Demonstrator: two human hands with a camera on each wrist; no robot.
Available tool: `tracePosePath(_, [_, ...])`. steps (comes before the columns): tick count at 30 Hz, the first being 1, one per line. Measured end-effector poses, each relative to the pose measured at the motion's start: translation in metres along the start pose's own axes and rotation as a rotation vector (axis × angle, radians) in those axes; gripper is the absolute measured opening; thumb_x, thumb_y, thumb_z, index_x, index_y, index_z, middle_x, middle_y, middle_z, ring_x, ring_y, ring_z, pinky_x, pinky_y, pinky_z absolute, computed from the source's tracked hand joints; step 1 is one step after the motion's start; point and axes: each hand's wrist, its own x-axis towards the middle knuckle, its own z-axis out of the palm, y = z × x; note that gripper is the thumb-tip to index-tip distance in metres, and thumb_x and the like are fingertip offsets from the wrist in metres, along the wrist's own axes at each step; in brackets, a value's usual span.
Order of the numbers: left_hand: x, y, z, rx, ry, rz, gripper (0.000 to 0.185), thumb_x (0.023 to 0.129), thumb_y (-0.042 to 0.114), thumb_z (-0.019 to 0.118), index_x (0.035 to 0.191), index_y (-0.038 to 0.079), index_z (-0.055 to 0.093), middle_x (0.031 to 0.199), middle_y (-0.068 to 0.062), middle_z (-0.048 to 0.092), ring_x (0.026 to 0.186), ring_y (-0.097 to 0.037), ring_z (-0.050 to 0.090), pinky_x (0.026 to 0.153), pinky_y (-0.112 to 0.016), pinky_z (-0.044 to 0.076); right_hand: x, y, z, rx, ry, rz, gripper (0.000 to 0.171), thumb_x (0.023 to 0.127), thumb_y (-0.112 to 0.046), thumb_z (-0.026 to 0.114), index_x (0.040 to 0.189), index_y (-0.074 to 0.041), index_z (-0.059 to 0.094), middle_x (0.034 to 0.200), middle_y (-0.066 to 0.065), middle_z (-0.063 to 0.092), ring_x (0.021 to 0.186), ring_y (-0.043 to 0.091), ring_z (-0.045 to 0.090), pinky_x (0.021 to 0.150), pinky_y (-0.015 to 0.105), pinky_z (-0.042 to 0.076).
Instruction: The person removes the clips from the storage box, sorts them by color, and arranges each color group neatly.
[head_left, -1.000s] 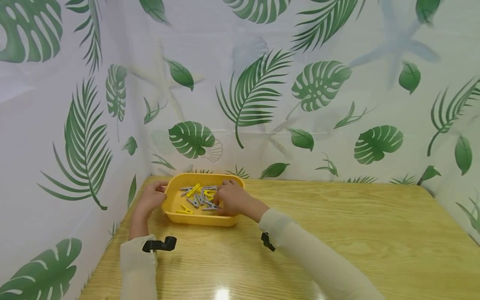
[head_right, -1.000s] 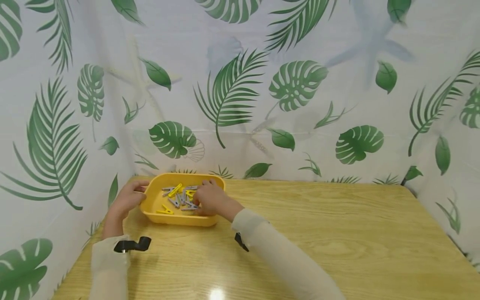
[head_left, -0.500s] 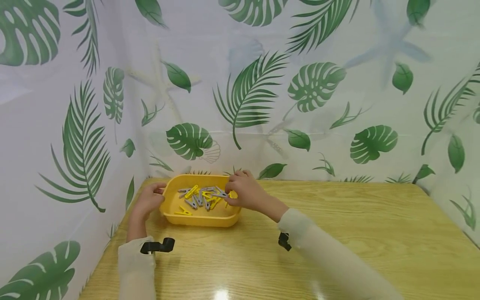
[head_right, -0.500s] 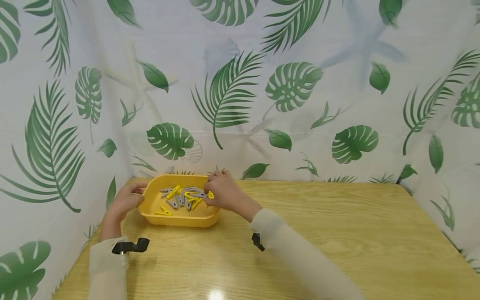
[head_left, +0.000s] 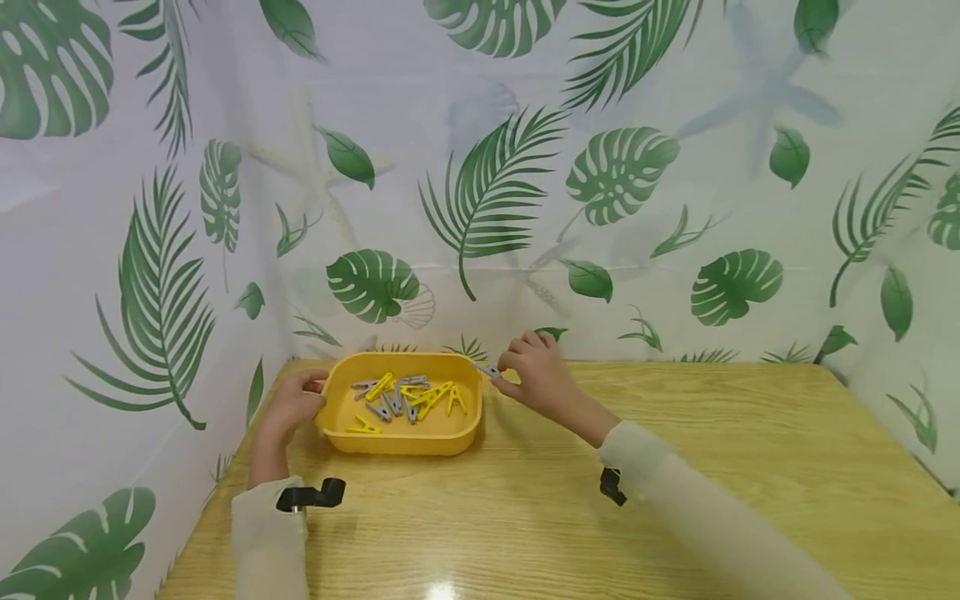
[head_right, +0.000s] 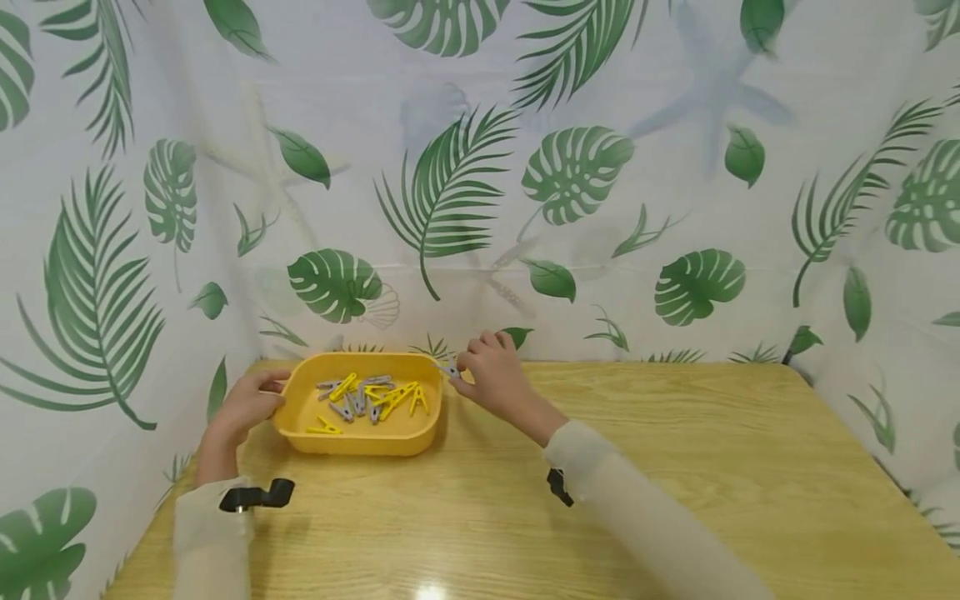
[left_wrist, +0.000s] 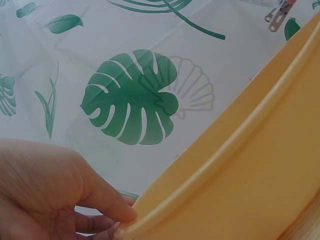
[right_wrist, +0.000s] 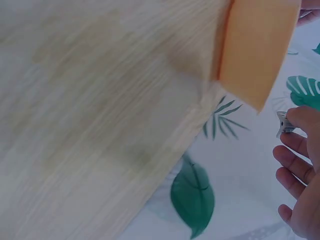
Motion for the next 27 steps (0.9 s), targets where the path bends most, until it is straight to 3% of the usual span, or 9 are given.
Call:
tracePosePath(8, [-0.001,0.0,0.0,-0.005,0.0,0.002,0.058,0.088,-0.006,0.049,0.144,-0.014,0.043,0.126,-0.033,0.052,0.105,-0.035,0.052,0.078,-0.026,0.049,-0.024,0.02,0.01,-0.063,-0.015,0.049,0.02,0.085,-0.028,0.083,0.081,-0.011,0.073,0.084,0.004,0.069,0.084,0.026,0.054,0.092,0.055,0.045])
tracePosePath(19, [-0.002,0.0,0.002,-0.008,0.001,-0.011,0.057,0.088,-0.007,0.048,0.145,-0.014,0.042,0.13,-0.034,0.05,0.109,-0.037,0.051,0.086,-0.031,0.051,-0.047,0.036,0.033,-0.139,-0.015,0.065,0.025,0.083,-0.029,0.084,0.077,-0.009,0.07,0.081,0.006,0.066,0.084,0.029,0.057,0.087,0.053,0.046])
tracePosePath(27, [-0.003,0.002,0.0,-0.003,0.004,0.002,0.058,0.088,-0.006,0.049,0.145,-0.014,0.043,0.127,-0.033,0.051,0.107,-0.036,0.051,0.081,-0.028,0.05,-0.05,0.037,0.039,-0.117,-0.106,0.123,0.024,0.089,-0.032,0.079,0.083,-0.011,0.068,0.086,0.005,0.067,0.087,0.027,0.055,0.09,0.053,0.043])
